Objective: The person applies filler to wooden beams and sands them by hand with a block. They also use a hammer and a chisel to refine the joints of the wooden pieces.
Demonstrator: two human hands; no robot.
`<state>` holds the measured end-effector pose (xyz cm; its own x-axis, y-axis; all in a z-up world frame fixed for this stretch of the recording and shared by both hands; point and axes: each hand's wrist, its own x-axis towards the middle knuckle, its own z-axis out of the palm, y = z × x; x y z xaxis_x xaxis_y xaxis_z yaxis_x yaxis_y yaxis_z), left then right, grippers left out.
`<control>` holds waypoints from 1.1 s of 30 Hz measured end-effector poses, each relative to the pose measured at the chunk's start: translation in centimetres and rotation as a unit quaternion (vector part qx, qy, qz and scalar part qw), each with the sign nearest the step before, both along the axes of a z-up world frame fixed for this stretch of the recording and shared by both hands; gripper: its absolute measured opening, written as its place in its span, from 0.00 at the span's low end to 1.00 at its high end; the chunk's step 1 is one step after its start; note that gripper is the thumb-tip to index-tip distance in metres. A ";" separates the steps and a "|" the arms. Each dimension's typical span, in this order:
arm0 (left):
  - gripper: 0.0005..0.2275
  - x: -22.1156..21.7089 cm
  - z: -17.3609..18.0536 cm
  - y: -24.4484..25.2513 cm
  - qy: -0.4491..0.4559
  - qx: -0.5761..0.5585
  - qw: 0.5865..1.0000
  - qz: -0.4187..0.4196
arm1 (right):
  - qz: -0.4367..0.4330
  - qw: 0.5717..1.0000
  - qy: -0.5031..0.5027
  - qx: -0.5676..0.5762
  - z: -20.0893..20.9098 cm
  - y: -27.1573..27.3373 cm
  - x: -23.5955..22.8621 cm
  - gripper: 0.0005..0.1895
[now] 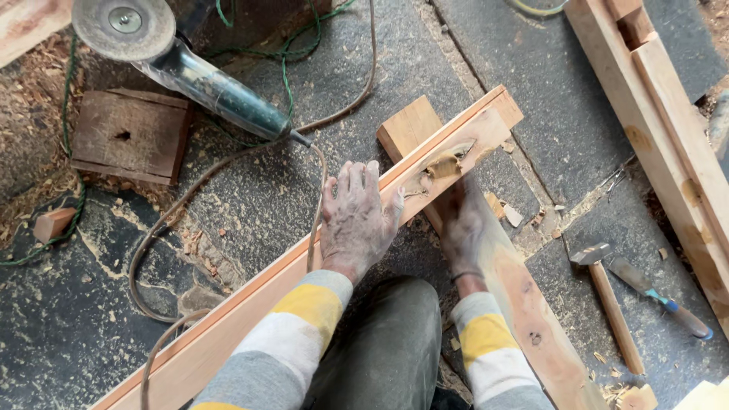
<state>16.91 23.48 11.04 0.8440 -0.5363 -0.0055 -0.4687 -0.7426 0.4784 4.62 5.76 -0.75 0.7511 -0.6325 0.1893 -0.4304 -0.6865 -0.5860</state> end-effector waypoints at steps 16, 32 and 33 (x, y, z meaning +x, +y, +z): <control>0.23 -0.2 -0.3 0.2 -0.013 -0.010 1.000 0.005 | -0.169 0.617 -0.401 0.656 5.3 -1.4 -2.1 0.12; 0.23 -0.3 -0.1 0.2 -0.008 0.004 1.000 0.002 | -0.125 0.742 -0.241 0.613 0.9 1.3 -0.8 0.10; 0.22 -0.2 -0.1 0.3 0.012 0.012 1.000 0.000 | -0.133 0.783 -0.209 0.570 1.3 0.9 -0.9 0.11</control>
